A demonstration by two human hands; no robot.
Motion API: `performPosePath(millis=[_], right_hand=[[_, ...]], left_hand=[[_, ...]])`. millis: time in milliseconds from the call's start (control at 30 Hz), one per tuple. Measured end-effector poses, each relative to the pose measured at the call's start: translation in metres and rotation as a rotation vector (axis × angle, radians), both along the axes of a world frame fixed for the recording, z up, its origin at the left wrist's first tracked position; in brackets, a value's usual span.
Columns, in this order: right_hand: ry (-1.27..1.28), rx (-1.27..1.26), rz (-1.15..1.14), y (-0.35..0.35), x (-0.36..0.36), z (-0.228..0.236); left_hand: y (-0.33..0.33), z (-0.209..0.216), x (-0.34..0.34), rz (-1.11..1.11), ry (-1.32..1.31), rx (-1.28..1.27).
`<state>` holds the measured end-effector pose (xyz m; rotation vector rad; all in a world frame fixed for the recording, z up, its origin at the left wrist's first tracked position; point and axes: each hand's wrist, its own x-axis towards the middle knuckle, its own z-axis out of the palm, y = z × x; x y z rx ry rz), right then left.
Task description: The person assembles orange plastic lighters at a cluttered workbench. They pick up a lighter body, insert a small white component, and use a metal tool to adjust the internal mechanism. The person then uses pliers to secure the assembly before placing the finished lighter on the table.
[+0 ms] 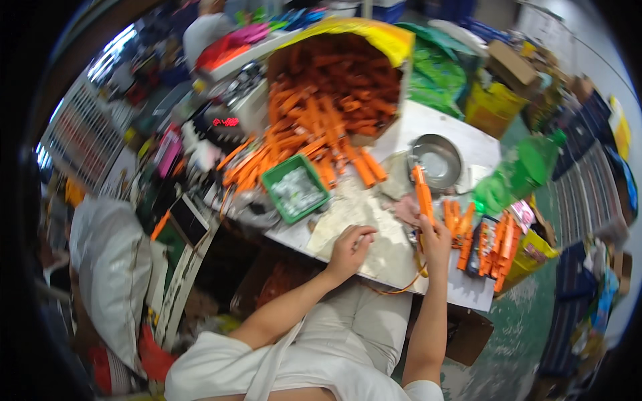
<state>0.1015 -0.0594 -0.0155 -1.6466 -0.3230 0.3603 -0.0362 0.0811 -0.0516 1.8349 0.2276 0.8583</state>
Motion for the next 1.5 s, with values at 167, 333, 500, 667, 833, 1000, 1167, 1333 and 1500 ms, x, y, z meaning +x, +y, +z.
performPosePath(millis=[167, 333, 500, 667, 833, 1000, 1167, 1333, 1500], right_hand=[[-0.117, -0.128, 0.43, 0.017, -0.079, 0.041], [-0.755, -0.304, 0.858, 0.064, -0.161, 0.04], [-0.345, -0.116, 0.754, 0.034, -0.155, 0.053], [-0.001, -0.007, 0.38, -0.034, -0.14, 0.028], [0.06, -0.012, 0.284, -0.045, -0.151, 0.022], [0.073, -0.076, 0.263, -0.048, -0.145, 0.027], [-0.28, -0.259, 0.011, -0.041, -0.112, 0.025], [-0.559, -0.301, 0.043, -0.024, -0.107, 0.033], [-0.694, -0.382, 0.0, -0.018, -0.11, 0.022]], left_hand=[[-0.002, -0.007, 0.002, 0.08, -0.097, 0.268], [-0.01, -0.004, 0.008, 0.062, -0.042, 0.313], [0.002, -0.001, -0.001, -0.041, 0.027, 0.141], [0.063, 0.039, 0.044, 0.021, 0.129, 0.854], [0.105, 0.067, 0.105, -0.056, 0.641, 1.613], [0.144, 0.05, 0.118, -0.378, 0.314, 1.616], [0.08, 0.076, 0.067, -0.494, -0.032, 1.427], [0.03, 0.105, 0.016, -0.425, -0.369, 1.533], [0.023, 0.108, 0.015, -0.366, -0.402, 1.668]])
